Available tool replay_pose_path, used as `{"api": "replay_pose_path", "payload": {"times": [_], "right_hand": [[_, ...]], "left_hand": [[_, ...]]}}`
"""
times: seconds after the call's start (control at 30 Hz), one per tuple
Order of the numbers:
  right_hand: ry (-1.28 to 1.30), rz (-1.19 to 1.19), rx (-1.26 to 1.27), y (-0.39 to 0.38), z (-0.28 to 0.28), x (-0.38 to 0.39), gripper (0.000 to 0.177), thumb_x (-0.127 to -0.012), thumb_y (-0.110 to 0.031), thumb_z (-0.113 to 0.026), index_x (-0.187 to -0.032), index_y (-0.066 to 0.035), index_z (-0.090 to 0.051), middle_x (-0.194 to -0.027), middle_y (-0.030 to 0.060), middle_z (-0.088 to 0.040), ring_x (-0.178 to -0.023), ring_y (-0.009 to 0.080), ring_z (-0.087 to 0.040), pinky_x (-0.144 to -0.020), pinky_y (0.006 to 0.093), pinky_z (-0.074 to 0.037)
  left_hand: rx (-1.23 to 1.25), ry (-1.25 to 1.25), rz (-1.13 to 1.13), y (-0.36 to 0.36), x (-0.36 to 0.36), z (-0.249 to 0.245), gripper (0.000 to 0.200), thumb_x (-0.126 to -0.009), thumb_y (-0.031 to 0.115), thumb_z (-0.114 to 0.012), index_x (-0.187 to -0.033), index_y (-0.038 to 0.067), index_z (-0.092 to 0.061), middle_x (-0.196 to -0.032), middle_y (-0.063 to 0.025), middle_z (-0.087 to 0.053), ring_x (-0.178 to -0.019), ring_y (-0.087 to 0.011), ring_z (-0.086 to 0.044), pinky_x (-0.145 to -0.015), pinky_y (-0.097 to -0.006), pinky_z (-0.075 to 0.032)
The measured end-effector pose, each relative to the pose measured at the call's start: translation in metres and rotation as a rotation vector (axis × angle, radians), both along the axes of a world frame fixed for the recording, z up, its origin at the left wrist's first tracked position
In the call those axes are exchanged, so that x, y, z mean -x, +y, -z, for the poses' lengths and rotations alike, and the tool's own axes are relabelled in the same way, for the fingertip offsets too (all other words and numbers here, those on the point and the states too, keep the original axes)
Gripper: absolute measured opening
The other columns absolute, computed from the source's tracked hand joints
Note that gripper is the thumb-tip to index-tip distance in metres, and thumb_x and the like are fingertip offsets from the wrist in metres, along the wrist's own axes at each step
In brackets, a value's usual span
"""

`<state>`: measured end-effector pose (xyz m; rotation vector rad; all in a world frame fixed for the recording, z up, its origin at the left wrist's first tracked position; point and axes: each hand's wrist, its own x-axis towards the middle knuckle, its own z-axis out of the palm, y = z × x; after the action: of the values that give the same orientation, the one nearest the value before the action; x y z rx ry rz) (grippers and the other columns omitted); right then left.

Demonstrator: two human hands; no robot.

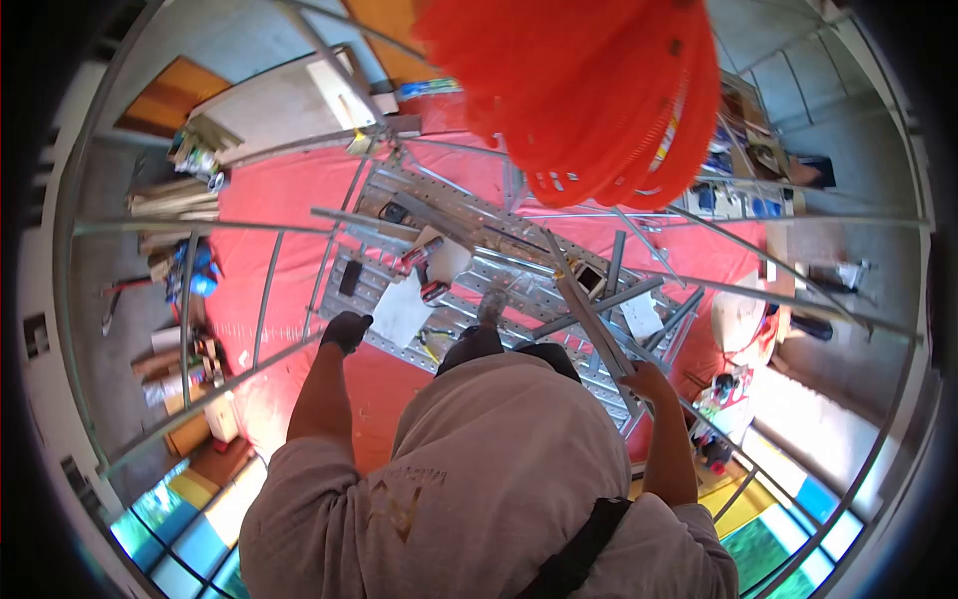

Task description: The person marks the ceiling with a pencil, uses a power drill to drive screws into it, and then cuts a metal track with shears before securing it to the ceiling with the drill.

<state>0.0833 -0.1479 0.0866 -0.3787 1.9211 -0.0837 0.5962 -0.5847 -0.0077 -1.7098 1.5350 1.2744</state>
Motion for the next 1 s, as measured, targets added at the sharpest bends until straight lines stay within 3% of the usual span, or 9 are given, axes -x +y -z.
{"api": "replay_pose_path", "payload": {"times": [0.13,0.23,0.27,0.37,0.5,0.53,0.63,0.83,1.0], "right_hand": [[-0.043,-0.157,-0.028,-0.040,0.015,0.014,0.046,-0.082,-0.029,-0.078,-0.115,0.001,-0.069,-0.084,0.0136,-0.072,-0.062,0.0209,-0.069,-0.058,0.0354,-0.056],[-0.039,-0.280,0.009,-0.068,0.031,0.023,0.051,-0.077,-0.031,-0.081,-0.115,0.000,-0.069,-0.082,0.0151,-0.070,-0.061,0.0232,-0.068,-0.058,0.0380,-0.056],[-0.068,-0.321,-0.046,-0.081,0.033,0.025,0.056,-0.076,-0.035,-0.082,-0.119,-0.002,-0.068,-0.094,0.0191,-0.072,-0.076,0.0295,-0.071,-0.071,0.0418,-0.057],[-0.015,-0.574,0.087,-0.101,0.052,0.032,0.049,-0.082,-0.029,-0.079,-0.120,0.000,-0.067,-0.083,0.0138,-0.071,-0.060,0.0205,-0.067,-0.058,0.0362,-0.055],[0.042,-0.749,0.187,-0.123,0.065,0.046,0.061,-0.076,-0.038,-0.080,-0.124,-0.002,-0.066,-0.103,0.0221,-0.072,-0.093,0.0341,-0.071,-0.084,0.0425,-0.055],[-0.004,-0.730,0.128,-0.130,0.065,0.048,0.065,-0.075,-0.042,-0.079,-0.126,-0.002,-0.065,-0.114,0.0244,-0.069,-0.107,0.0388,-0.066,-0.095,0.0440,-0.050],[-0.003,-0.709,0.110,-0.150,0.048,0.044,0.068,-0.073,-0.040,-0.078,-0.127,-0.001,-0.064,-0.120,0.0263,-0.067,-0.116,0.0382,-0.063,-0.101,0.0446,-0.049],[0.073,-0.779,0.200,-0.145,0.074,0.056,0.065,-0.073,-0.038,-0.077,-0.125,0.000,-0.065,-0.119,0.0267,-0.067,-0.114,0.0393,-0.064,-0.100,0.0445,-0.050],[0.056,-0.763,0.293,-0.148,0.071,0.061,0.061,-0.073,-0.036,-0.076,-0.123,-0.001,-0.066,-0.115,0.0274,-0.068,-0.109,0.0400,-0.065,-0.097,0.0453,-0.051]], "left_hand": [[-0.008,-0.012,-0.195,0.037,-0.038,-0.007,0.036,-0.091,0.045,-0.063,-0.088,0.009,-0.061,-0.066,-0.0041,-0.055,-0.059,-0.0168,-0.058,-0.056,-0.0381,-0.051],[-0.010,-0.039,-0.287,0.072,-0.066,-0.012,0.044,-0.095,0.045,-0.058,-0.076,0.005,-0.060,-0.062,-0.0094,-0.057,-0.051,-0.0225,-0.059,-0.050,-0.0392,-0.050],[-0.008,-0.057,-0.304,0.086,-0.075,-0.017,0.044,-0.094,0.045,-0.058,-0.076,0.005,-0.059,-0.062,-0.0089,-0.057,-0.051,-0.0223,-0.059,-0.050,-0.0387,-0.050],[-0.004,-0.110,-0.383,0.127,-0.091,-0.034,0.043,-0.094,0.045,-0.059,-0.076,0.006,-0.059,-0.062,-0.0075,-0.057,-0.051,-0.0216,-0.060,-0.049,-0.0378,-0.051],[-0.062,-0.191,-0.502,0.170,-0.093,-0.047,0.043,-0.094,0.045,-0.058,-0.076,0.006,-0.059,-0.062,-0.0067,-0.058,-0.052,-0.0201,-0.061,-0.049,-0.0377,-0.052],[-0.089,-0.216,-0.504,0.179,-0.093,-0.051,0.043,-0.094,0.045,-0.058,-0.076,0.006,-0.059,-0.063,-0.0067,-0.058,-0.053,-0.0197,-0.061,-0.049,-0.0377,-0.053],[-0.140,-0.201,-0.519,0.200,-0.107,-0.040,0.042,-0.094,0.045,-0.058,-0.079,0.007,-0.060,-0.064,-0.0073,-0.058,-0.055,-0.0191,-0.062,-0.051,-0.0376,-0.054],[-0.111,-0.197,-0.597,0.233,-0.096,-0.036,0.040,-0.095,0.046,-0.059,-0.088,0.006,-0.062,-0.070,-0.0077,-0.062,-0.060,-0.0198,-0.064,-0.053,-0.0379,-0.056],[-0.221,-0.160,-0.695,0.274,-0.085,-0.026,0.030,-0.093,0.043,-0.064,-0.102,0.014,-0.061,-0.079,-0.0018,-0.055,-0.065,-0.0170,-0.058,-0.059,-0.0375,-0.052]]}}
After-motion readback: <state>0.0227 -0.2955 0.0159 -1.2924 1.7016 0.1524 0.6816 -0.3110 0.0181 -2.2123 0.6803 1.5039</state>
